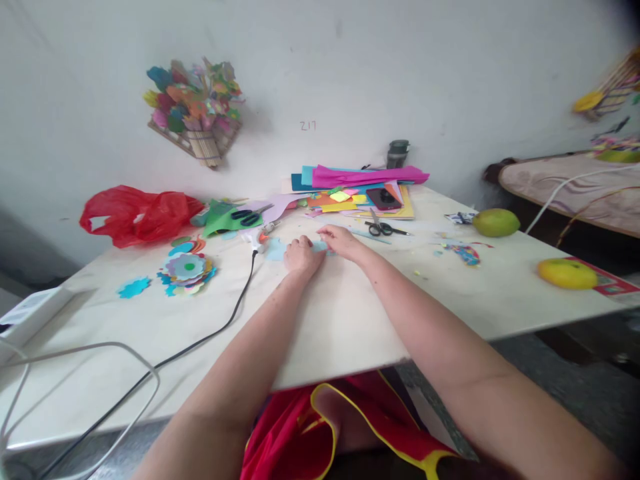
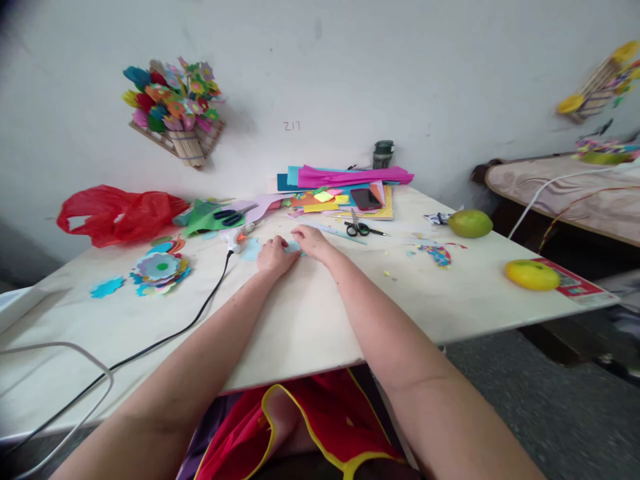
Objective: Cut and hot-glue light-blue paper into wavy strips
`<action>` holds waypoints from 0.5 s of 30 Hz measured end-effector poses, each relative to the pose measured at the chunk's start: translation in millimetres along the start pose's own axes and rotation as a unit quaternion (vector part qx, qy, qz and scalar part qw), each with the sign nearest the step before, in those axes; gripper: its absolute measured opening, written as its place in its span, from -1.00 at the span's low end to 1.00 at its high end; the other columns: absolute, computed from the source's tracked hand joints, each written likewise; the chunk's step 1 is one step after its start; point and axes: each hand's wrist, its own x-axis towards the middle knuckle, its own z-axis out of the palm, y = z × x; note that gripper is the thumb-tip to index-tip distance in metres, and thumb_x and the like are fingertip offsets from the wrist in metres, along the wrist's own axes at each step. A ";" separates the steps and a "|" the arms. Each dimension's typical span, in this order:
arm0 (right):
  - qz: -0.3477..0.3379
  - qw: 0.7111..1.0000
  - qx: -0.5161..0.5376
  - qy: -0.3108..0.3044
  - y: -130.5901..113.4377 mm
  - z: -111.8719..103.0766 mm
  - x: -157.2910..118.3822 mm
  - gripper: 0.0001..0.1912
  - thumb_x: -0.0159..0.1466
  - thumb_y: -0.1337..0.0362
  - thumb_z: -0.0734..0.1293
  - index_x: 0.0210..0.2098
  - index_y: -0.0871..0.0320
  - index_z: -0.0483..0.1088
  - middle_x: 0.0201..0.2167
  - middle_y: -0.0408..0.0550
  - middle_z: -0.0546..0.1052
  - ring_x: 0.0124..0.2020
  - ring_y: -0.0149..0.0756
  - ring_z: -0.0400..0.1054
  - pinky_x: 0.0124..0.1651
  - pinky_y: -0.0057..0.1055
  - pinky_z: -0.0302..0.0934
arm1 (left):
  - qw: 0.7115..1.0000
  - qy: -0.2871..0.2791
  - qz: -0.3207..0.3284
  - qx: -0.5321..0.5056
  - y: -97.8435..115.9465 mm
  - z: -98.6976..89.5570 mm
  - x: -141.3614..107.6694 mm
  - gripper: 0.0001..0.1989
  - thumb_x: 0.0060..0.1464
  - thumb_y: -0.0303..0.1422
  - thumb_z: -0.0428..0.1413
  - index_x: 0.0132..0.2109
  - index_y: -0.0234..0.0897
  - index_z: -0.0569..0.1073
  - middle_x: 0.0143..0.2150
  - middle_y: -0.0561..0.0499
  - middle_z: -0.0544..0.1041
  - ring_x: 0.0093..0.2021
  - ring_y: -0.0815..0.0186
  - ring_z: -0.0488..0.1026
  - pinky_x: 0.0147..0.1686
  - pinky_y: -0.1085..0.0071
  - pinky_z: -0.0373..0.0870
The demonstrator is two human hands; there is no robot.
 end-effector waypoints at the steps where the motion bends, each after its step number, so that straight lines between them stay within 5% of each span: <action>1: 0.022 1.000 0.009 -0.013 -3.2 4.8 -0.6 -0.69 0.27 0.37 0.11 -0.05 0.22 0.34 -0.15 -0.03 0.47 -0.15 -0.38 0.34 -0.11 -0.46 0.18 | 1.000 0.002 0.004 -0.003 -0.2 -0.4 -0.2 -0.63 -0.09 -0.11 0.12 -0.18 -0.22 0.33 -0.07 -0.12 0.41 -0.01 0.14 0.31 -0.10 0.32 0.20; 8: 0.069 0.995 -0.060 -0.041 -0.6 10.1 0.2 -0.74 0.24 0.38 0.16 -0.10 0.24 0.36 -0.10 0.03 0.47 -0.08 -0.33 0.32 -0.09 -0.49 0.12 | 0.997 -0.044 0.057 0.013 -19.3 -16.9 6.5 -0.75 -0.11 -0.17 0.12 -0.27 -0.19 0.43 -0.18 -0.06 0.49 -0.06 0.12 0.34 -0.16 0.31 0.23; 15: 0.091 0.991 -0.090 -0.028 13.8 0.2 0.2 -0.73 0.19 0.46 0.18 -0.15 0.23 0.40 -0.15 0.02 0.50 -0.15 -0.34 0.35 -0.17 -0.53 0.14 | 0.990 -0.084 0.105 -0.047 -52.7 -22.5 20.3 -0.79 -0.14 -0.19 0.14 -0.36 -0.21 0.47 -0.34 0.03 0.52 -0.32 0.28 0.41 -0.35 0.41 0.23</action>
